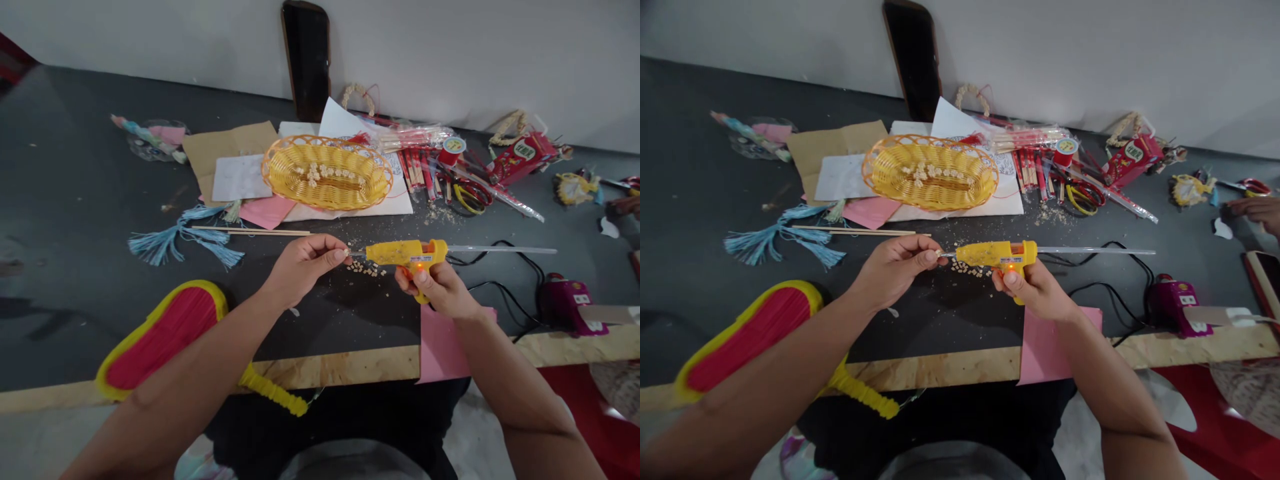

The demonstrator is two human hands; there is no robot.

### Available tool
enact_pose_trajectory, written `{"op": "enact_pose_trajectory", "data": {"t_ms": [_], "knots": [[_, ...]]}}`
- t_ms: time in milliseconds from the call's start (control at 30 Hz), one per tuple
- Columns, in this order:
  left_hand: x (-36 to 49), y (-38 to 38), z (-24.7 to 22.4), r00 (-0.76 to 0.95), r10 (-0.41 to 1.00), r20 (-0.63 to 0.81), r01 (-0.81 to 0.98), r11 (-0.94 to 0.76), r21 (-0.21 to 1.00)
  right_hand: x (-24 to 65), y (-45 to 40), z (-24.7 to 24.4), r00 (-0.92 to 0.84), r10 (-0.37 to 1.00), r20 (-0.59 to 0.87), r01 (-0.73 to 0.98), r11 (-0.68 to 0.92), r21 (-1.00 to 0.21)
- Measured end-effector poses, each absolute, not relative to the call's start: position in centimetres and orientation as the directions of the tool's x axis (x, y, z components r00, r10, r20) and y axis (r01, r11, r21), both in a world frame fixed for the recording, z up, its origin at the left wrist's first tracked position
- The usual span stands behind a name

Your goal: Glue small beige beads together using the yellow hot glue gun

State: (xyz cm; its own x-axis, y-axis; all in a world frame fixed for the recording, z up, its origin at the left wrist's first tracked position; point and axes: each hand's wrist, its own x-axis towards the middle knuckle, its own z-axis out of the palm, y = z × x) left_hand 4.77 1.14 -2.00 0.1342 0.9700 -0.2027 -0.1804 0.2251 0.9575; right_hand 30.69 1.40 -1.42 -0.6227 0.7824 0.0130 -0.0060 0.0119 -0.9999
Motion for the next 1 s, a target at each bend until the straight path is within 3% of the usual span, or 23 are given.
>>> {"op": "enact_pose_trajectory", "data": {"t_ms": [233, 400, 567, 667, 767, 1000], "knots": [[4.7, 1.1, -2.2, 0.102, 0.977, -0.188, -0.15, 0.202, 0.968, 30.4, 1.4, -0.9, -0.624, 0.781, -0.026, 0.032, -0.008, -0.999], [4.7, 1.4, -2.3, 0.005, 0.981, -0.194, -0.187, 0.191, 0.964, 30.8, 1.6, -0.6, -0.592, 0.794, -0.137, 0.021, -0.156, -0.988], [4.8, 1.6, -2.4, -0.055, 0.982, -0.181, -0.271, 0.16, 0.949, 32.5, 2.5, -0.3, -0.41, 0.847, -0.339, 0.132, -0.313, -0.94], [4.9, 1.6, -2.3, -0.065, 0.984, -0.167, -0.277, 0.143, 0.95, 33.9, 3.5, 0.6, -0.261, 0.891, -0.372, 0.184, -0.332, -0.925], [4.9, 1.6, -2.1, -0.058, 0.986, -0.159, -0.269, 0.138, 0.953, 35.6, 4.8, 1.8, -0.147, 0.909, -0.389, 0.361, -0.317, -0.877], [4.9, 1.7, -2.0, -0.05, 0.989, -0.139, -0.238, 0.123, 0.963, 39.6, 7.9, 1.2, -0.137, 0.903, -0.408, 0.513, -0.288, -0.809]]}}
